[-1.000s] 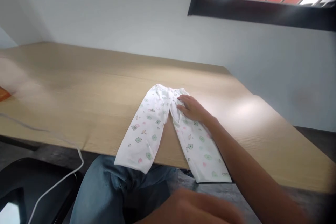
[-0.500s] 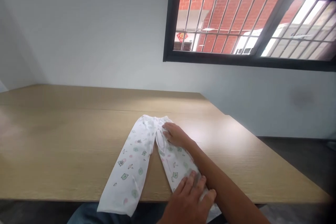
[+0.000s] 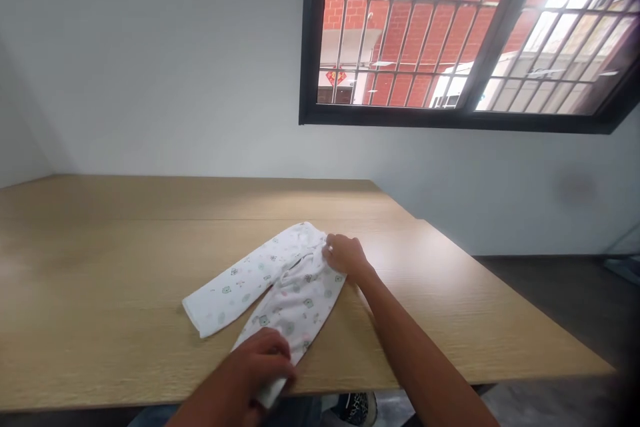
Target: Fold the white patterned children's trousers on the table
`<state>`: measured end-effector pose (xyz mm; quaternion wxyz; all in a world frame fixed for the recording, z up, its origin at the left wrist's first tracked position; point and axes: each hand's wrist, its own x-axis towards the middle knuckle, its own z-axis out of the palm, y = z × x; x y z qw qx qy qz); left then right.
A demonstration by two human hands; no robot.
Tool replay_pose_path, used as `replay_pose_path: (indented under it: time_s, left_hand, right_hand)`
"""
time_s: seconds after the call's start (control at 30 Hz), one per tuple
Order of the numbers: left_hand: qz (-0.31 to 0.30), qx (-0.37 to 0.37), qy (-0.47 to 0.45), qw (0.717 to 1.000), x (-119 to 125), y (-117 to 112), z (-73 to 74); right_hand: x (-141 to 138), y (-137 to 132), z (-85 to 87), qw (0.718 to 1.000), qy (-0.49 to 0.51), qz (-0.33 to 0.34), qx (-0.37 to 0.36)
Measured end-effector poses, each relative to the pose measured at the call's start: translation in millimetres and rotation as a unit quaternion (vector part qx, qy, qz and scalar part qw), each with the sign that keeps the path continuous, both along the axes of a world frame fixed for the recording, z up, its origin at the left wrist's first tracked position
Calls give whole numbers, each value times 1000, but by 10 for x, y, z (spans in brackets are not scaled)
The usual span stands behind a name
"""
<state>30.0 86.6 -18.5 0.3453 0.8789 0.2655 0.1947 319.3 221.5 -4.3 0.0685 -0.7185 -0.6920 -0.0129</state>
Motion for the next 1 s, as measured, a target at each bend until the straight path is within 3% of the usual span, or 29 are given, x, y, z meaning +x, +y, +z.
replay_pose_path:
  time_s: [0.13,0.23,0.33,0.43,0.5,0.67,0.83,0.93,1.0]
  left_hand:
    - [4,-5,-58,998,-538,47,-195]
    - [30,-1,-59,998,-880,103,-396]
    - [122,48,-39,991,-1178,188,-599]
    - [213,87,-34,972,-1384,236,-674]
    - [225,78,-38,971,-1461,224,-637]
    - [226,37,-56,972,-1633,157,-537]
    - [276,9,-31,961,-1739,290,-464]
    - [281,-33,-52,958,-1659,500,-190]
    - [256,-73,-62,962,-1546,694,89]
  right_hand:
    - [8,4,-4,1000,13,-10,-1]
    - [-17,-68,4,997,41,57,17]
    - [-13,-273,15,980,103,168,37]
    - [51,-652,37,961,169,218,22]
    - [115,-985,48,950,192,245,14]
    - [246,-1738,-38,953,157,258,9]
    - [226,-2001,-119,943,140,297,57]
    - [175,-2039,-27,928,142,341,43]
    - [172,-2001,70,930,168,323,51]
